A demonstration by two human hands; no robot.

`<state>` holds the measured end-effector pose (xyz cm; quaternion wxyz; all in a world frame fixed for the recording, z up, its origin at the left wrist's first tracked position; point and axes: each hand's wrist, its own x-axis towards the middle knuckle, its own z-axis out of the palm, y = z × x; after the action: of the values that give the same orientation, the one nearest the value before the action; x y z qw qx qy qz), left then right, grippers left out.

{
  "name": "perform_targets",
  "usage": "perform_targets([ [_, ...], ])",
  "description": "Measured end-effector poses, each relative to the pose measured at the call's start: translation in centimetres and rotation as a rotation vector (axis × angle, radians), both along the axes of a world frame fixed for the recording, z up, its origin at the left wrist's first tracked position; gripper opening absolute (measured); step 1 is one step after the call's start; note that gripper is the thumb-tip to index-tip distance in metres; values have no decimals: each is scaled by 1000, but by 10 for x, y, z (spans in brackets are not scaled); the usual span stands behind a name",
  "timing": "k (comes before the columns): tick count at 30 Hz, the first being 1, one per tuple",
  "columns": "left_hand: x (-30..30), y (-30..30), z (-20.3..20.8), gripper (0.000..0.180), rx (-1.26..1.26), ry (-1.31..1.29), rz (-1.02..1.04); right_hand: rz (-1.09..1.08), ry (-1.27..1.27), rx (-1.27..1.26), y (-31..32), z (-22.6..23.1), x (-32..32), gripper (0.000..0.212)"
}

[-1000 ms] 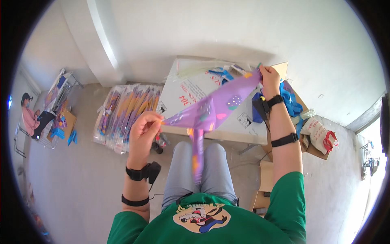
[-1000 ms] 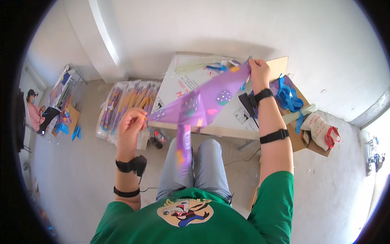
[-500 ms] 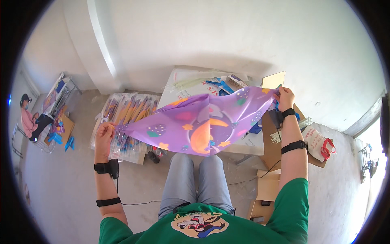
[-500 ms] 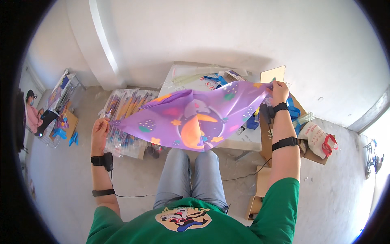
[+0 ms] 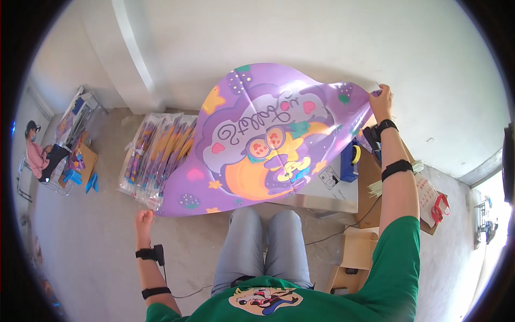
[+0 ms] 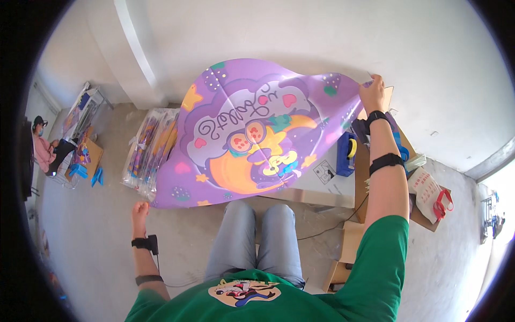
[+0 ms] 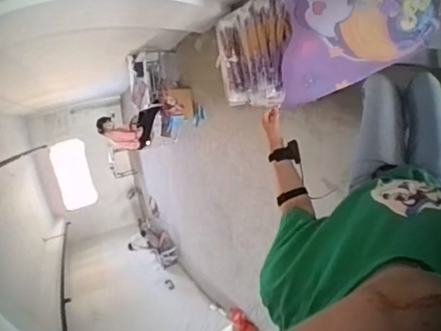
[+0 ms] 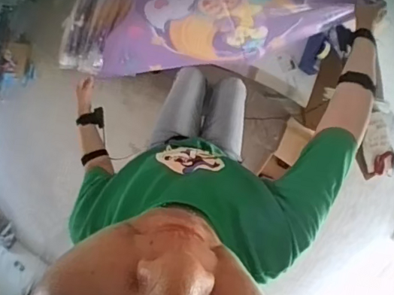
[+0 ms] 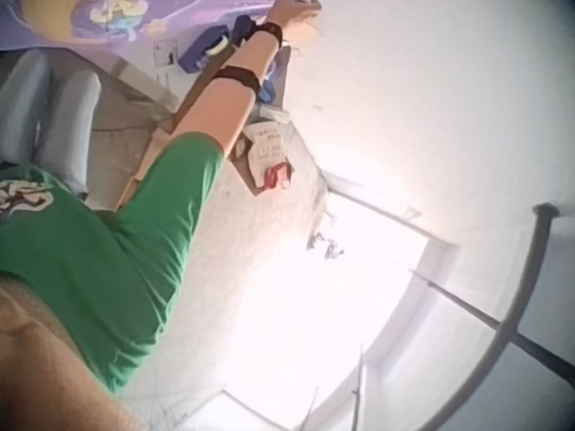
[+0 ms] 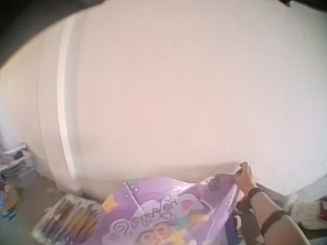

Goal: Assembling kites by folding the sail, inserting support rods, and securing them with tape.

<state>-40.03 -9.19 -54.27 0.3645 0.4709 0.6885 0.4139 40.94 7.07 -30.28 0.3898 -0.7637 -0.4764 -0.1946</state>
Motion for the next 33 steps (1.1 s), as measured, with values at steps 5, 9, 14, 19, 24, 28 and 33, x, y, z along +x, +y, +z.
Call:
perform_targets([
  [5,27,-37,-30,11,-88,12,-34,185,-133,-103,62,-27,-20,48],
  [9,44,-61,-44,8,-156,55,-99,204,-26,-185,110,-43,-63,48],
  [14,80,-61,-43,10,-246,47,-116,345,5,-131,160,-61,-99,47],
  [19,104,-59,-37,11,-334,-161,23,509,-30,-60,188,-61,-135,54],
  [24,120,-62,-47,13,-329,-356,113,630,-75,-74,183,-72,-153,69],
  [28,130,-70,-52,13,-340,-395,168,685,177,-43,118,-128,-157,62],
  [33,147,-68,-47,13,-357,-411,84,473,489,-401,-12,-258,-127,46],
])
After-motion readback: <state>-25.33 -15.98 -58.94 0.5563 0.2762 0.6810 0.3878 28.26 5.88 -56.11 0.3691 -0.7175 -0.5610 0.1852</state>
